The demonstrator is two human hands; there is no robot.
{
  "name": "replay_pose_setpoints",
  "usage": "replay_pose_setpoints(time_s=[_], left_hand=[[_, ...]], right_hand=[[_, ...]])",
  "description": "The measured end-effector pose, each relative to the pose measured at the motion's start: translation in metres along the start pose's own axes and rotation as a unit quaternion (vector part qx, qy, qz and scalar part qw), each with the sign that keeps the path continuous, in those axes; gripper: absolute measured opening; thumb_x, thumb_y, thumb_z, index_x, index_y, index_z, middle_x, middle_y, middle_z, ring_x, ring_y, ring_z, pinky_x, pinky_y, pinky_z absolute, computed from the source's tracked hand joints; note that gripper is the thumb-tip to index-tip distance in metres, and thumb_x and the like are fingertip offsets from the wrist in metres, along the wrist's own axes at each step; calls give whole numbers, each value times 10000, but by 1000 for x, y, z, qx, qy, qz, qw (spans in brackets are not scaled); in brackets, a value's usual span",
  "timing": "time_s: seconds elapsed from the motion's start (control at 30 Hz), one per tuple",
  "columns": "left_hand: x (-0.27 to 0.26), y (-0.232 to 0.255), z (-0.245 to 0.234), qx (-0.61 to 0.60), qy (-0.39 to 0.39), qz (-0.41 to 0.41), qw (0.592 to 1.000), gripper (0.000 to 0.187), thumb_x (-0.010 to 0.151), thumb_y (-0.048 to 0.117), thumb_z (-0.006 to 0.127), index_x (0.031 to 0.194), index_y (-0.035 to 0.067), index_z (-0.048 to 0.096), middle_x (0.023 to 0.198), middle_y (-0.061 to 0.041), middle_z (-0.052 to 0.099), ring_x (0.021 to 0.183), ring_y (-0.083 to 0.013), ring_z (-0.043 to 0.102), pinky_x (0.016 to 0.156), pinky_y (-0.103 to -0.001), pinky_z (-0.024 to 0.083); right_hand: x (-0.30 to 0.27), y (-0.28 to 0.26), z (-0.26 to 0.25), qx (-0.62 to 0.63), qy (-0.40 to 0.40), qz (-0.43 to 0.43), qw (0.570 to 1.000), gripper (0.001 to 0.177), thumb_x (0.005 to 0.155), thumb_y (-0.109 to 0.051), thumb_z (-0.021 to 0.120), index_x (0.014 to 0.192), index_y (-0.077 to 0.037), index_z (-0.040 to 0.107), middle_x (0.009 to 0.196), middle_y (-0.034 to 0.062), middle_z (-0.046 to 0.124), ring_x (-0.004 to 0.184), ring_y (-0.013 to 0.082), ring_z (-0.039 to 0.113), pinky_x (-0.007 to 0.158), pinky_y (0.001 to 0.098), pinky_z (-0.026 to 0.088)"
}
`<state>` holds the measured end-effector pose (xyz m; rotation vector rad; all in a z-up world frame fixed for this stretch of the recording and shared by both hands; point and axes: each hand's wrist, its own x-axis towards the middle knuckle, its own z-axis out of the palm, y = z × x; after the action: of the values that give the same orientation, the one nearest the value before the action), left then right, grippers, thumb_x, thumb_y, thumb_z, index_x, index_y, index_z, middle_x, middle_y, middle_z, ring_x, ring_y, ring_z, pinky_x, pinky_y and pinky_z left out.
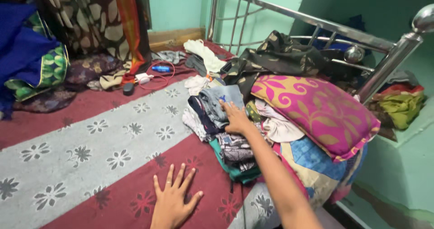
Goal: The person folds several garments on a bed, including dark pants, light blue jeans, a white top, and a pink top. Each item is smoothed, folded into a compact rectangle, and stacked. The person then places folded items into a blue laundry basket.
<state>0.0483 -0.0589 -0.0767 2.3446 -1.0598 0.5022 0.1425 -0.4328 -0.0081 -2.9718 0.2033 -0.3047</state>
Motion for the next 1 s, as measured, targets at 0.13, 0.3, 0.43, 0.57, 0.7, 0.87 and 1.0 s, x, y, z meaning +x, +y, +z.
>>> replay_pose_setpoints(time_s=[0.13,0.3,0.43,0.57,0.7,0.87,1.0], left_hand=[[-12,2,3,-1,-24,-12,1000,743,854,638,588,1493,286,446,1583,-63,360,1493,-346,192,1121,-730,-6],[-18,4,6,4,-51,-36,998,714,900,618,549,1517,271,450,1603,-83,352,1506,-334,209,1153,-704,25],[-40,-12,-8,15,-67,-76,995,612,1030,605,455,1506,225,523,1661,-80,402,1616,-311,233,1290,-623,100],[-98,-55,-36,98,-172,-186,962,730,882,646,494,1516,289,445,1660,-52,268,1569,-336,83,1187,-692,-12],[-156,-102,-82,97,-109,-215,966,727,892,690,456,1516,318,449,1673,-80,241,1546,-342,111,1174,-710,-13],[-264,-184,-178,187,35,-288,939,765,899,755,451,1520,308,480,1632,-76,341,1528,-364,241,1191,-689,78],[-361,-239,-277,266,82,-373,885,768,884,718,469,1484,240,502,1528,-75,488,1380,-373,415,1099,-738,152]], right_hand=[[-2,-5,3,-39,-67,46,996,1206,646,-160,741,1628,-194,41,1643,137,256,1531,417,141,1169,727,79],[-22,-132,19,-17,212,29,977,949,750,-257,777,1528,-83,264,1724,247,141,1600,445,89,1187,678,115],[-87,-259,66,153,265,-125,944,909,909,-423,681,1631,-116,222,1730,129,149,1595,380,130,1221,661,110],[-154,-309,126,51,-28,-84,995,768,978,-648,390,1635,-273,255,1719,47,171,1598,301,113,1238,638,65],[-160,-349,151,23,-39,-40,998,895,945,-755,381,1632,-209,207,1686,203,89,1563,379,33,1187,648,-5],[-194,-441,171,28,-62,-61,996,816,966,-710,331,1630,-253,205,1683,255,37,1554,474,-17,1178,685,-24],[-200,-521,174,8,-93,-91,991,799,980,-717,317,1632,-270,200,1686,264,34,1547,493,-23,1171,715,-16]])
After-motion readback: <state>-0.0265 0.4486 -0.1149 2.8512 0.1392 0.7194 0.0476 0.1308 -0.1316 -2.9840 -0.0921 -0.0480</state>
